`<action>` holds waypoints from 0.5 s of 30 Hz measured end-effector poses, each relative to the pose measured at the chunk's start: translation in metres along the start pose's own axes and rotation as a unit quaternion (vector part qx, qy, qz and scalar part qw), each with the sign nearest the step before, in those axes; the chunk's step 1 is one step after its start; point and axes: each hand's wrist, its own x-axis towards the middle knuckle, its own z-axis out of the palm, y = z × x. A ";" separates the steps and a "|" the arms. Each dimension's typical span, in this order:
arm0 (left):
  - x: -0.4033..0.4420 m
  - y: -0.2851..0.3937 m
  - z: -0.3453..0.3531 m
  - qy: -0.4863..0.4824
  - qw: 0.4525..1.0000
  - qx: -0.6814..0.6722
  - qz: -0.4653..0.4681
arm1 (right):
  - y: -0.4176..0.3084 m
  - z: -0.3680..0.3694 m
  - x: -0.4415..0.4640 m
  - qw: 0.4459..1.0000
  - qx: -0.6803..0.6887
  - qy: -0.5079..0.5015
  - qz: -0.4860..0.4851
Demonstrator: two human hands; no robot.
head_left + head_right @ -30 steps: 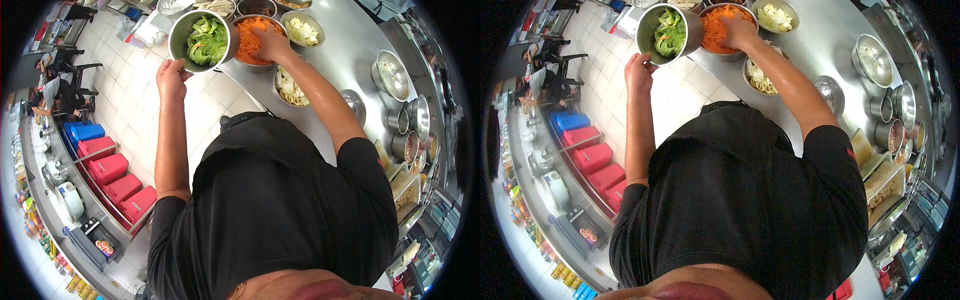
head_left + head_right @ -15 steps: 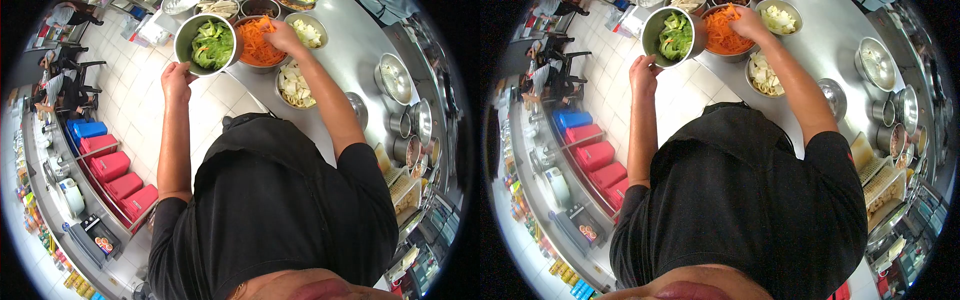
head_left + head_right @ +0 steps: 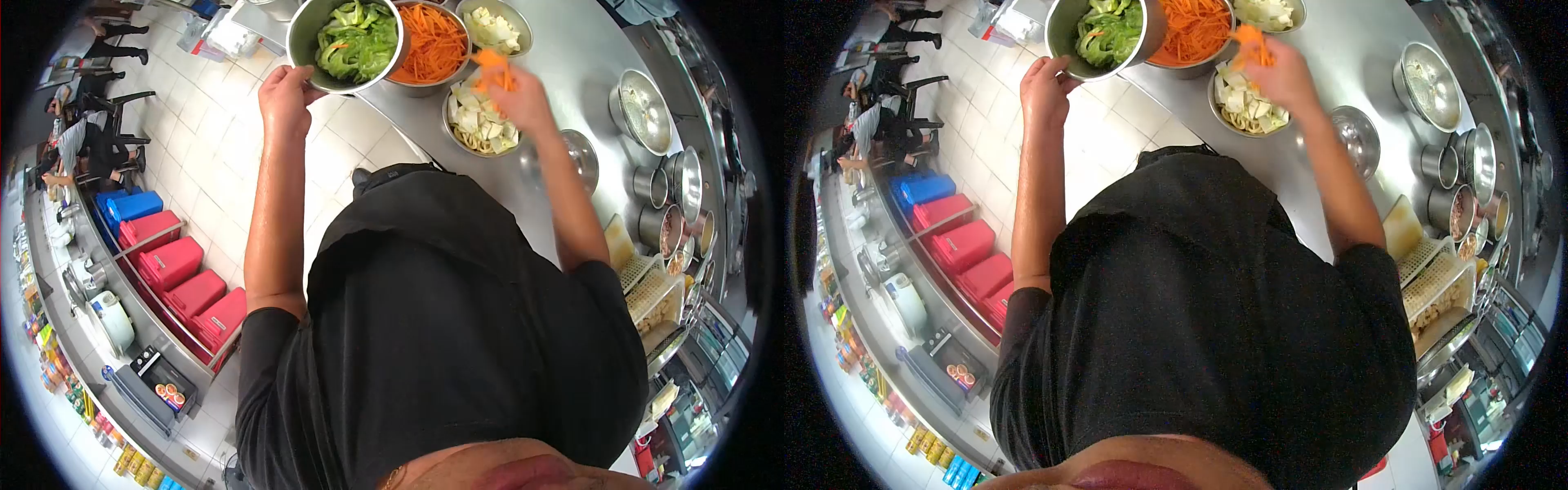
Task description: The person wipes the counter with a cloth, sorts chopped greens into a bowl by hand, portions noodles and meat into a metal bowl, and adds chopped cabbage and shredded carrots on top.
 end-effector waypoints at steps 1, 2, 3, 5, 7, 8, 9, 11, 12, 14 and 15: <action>0.002 -0.002 0.002 -0.004 1.000 0.002 -0.003 | 0.026 0.013 -0.008 0.997 -0.062 0.008 -0.041; 0.004 -0.005 0.004 -0.010 1.000 0.004 -0.006 | 0.049 0.025 -0.015 0.989 -0.124 0.016 -0.081; 0.006 -0.008 0.007 -0.016 1.000 0.007 -0.010 | 0.057 0.031 -0.020 0.975 -0.185 0.025 -0.119; 0.011 -0.013 0.015 -0.020 1.000 0.001 -0.015 | 0.061 0.041 -0.031 0.966 -0.245 0.006 -0.085; 0.014 -0.013 0.021 -0.020 1.000 0.008 -0.021 | 0.053 0.046 -0.030 0.957 -0.283 -0.019 -0.061; 0.015 -0.014 0.021 -0.025 0.999 0.010 -0.021 | 0.046 0.044 -0.029 0.955 -0.292 -0.035 -0.049; 0.017 -0.015 0.021 -0.031 0.999 0.010 -0.020 | 0.039 0.039 -0.027 0.952 -0.301 -0.049 -0.037; 0.022 -0.013 0.026 -0.036 0.999 0.012 -0.015 | 0.027 0.025 -0.028 0.949 -0.304 -0.079 -0.039; 0.022 -0.012 0.029 -0.032 0.999 0.015 -0.017 | 0.024 0.019 -0.029 0.946 -0.305 -0.098 -0.040; 0.022 -0.010 0.033 -0.032 0.999 0.023 -0.012 | 0.026 0.005 -0.027 0.947 -0.291 -0.092 -0.104; 0.023 -0.009 0.034 -0.036 0.999 0.027 -0.007 | 0.027 -0.002 -0.026 0.946 -0.283 -0.088 -0.134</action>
